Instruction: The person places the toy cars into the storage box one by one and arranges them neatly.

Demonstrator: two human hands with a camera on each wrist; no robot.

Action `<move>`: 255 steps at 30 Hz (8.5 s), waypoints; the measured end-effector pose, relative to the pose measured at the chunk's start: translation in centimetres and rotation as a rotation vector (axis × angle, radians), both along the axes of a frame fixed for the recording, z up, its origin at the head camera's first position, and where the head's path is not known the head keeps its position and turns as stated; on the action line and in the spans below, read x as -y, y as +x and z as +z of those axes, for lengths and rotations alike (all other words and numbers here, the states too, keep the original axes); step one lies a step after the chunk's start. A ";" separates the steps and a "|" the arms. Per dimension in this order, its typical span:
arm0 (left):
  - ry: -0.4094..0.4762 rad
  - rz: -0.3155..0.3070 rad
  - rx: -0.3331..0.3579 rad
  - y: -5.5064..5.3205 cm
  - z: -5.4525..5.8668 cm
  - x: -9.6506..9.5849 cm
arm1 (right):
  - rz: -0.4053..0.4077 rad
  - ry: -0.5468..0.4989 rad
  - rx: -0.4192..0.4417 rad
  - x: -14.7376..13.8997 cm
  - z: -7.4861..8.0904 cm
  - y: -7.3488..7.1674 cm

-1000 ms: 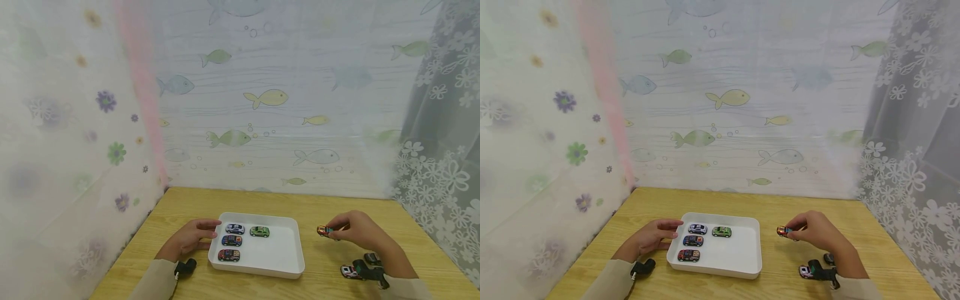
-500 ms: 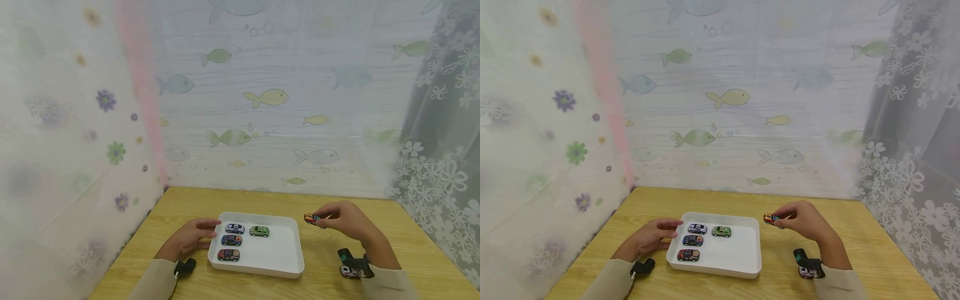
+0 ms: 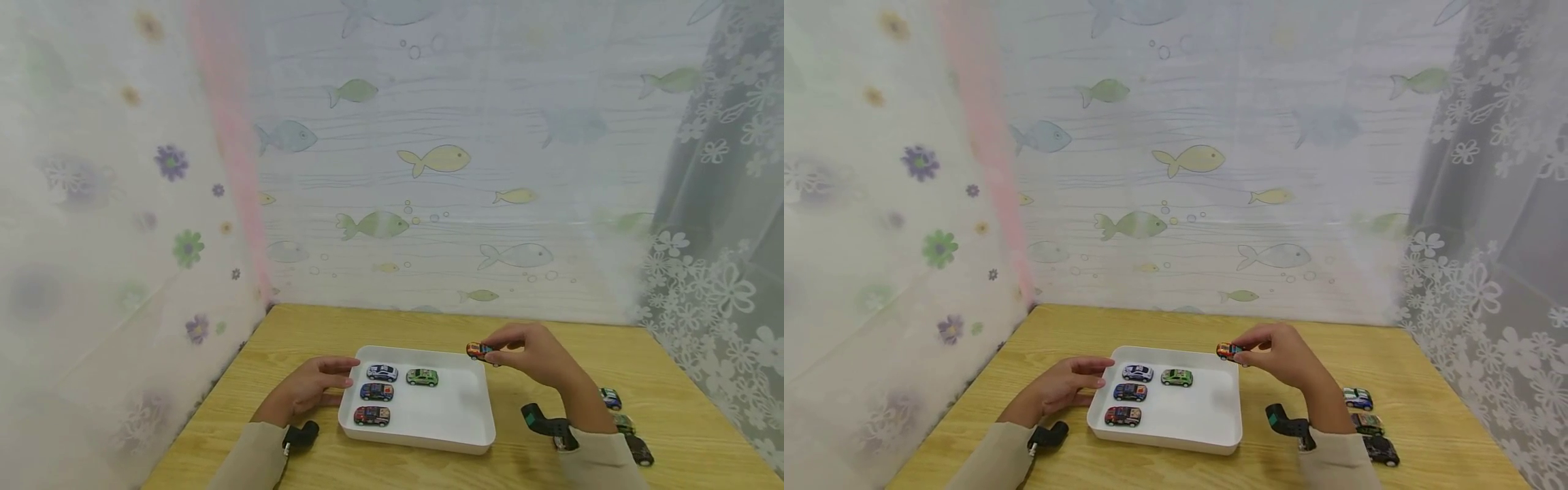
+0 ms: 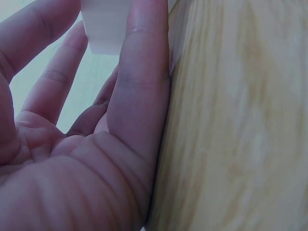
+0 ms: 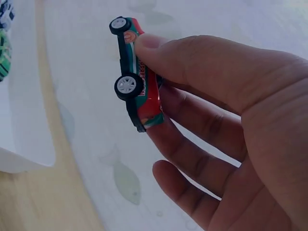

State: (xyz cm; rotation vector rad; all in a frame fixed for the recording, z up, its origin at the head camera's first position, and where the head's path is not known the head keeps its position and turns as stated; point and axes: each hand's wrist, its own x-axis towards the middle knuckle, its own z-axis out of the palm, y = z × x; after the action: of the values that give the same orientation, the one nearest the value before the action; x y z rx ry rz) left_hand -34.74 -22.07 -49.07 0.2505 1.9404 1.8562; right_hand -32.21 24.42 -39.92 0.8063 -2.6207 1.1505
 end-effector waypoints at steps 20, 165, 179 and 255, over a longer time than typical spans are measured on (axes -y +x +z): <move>-0.021 0.011 -0.009 0.1 0.4 -0.2 | -0.047 0.078 -0.011 4.9 -1.5 -0.4; 0.027 0.020 -0.006 -0.1 -0.2 -0.2 | -0.152 0.078 0.151 -6.2 -4.6 6.5; 0.001 0.036 -0.005 -0.1 0.1 -0.4 | -0.059 0.137 0.181 -12.0 -5.5 7.7; 0.019 0.033 0.008 0.0 0.0 0.0 | -0.009 0.289 0.203 -7.3 -4.9 6.2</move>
State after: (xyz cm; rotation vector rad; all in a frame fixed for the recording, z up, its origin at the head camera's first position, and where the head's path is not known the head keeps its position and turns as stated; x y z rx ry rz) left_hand -34.79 -22.08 -49.08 0.2180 1.9330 1.8950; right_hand -25.99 31.68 -44.83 0.7600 -3.0033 0.9051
